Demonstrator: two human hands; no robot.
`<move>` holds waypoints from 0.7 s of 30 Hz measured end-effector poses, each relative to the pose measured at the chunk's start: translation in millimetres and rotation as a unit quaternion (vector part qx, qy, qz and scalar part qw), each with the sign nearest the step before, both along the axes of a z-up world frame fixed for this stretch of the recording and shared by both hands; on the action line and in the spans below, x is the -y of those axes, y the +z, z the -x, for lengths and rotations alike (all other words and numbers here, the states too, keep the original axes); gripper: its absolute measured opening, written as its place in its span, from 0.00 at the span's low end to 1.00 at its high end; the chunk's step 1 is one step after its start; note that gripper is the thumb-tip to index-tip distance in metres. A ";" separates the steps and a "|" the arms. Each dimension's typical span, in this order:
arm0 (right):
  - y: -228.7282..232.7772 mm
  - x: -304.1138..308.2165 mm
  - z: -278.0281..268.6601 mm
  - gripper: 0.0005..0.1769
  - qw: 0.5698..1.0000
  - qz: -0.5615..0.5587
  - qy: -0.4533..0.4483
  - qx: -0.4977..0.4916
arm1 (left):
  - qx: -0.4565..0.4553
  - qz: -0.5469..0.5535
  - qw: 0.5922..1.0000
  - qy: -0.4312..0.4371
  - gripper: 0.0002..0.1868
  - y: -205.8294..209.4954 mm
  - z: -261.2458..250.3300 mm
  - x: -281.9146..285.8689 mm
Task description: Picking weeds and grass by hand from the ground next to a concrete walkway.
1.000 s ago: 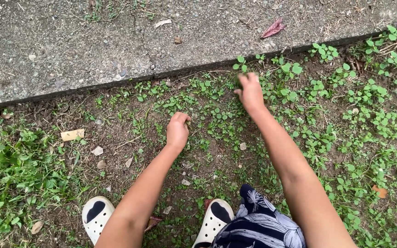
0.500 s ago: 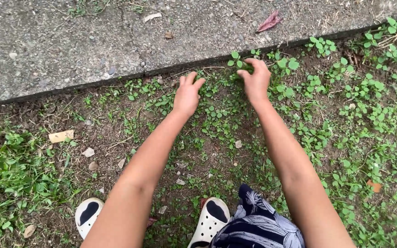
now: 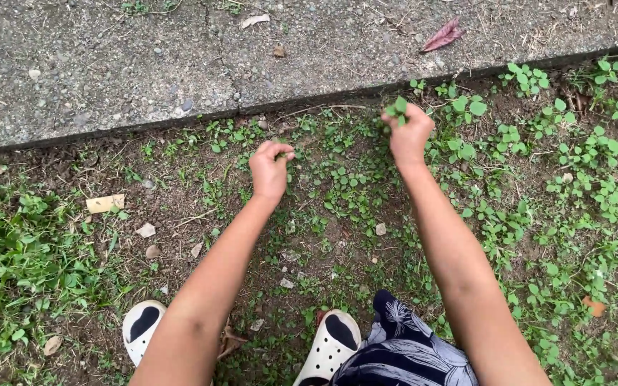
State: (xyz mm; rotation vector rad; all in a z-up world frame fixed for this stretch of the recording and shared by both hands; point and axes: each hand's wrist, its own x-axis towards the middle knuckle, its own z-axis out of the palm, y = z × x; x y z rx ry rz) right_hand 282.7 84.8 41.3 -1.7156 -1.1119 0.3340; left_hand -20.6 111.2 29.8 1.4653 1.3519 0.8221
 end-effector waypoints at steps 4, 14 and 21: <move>7.8 21.0 39.8 0.08 0.995 0.008 0.097 -0.007 | -0.016 -0.084 0.995 -0.041 0.07 -10.1 -0.3 9.4; -52.6 34.8 47.6 0.08 0.932 0.138 0.292 0.165 | -0.160 -0.038 0.970 -0.180 0.12 -19.6 -21.3 22.1; 7.0 79.4 44.9 0.13 0.926 0.200 0.273 0.170 | -0.216 -0.001 0.962 -0.165 0.18 18.5 45.6 26.3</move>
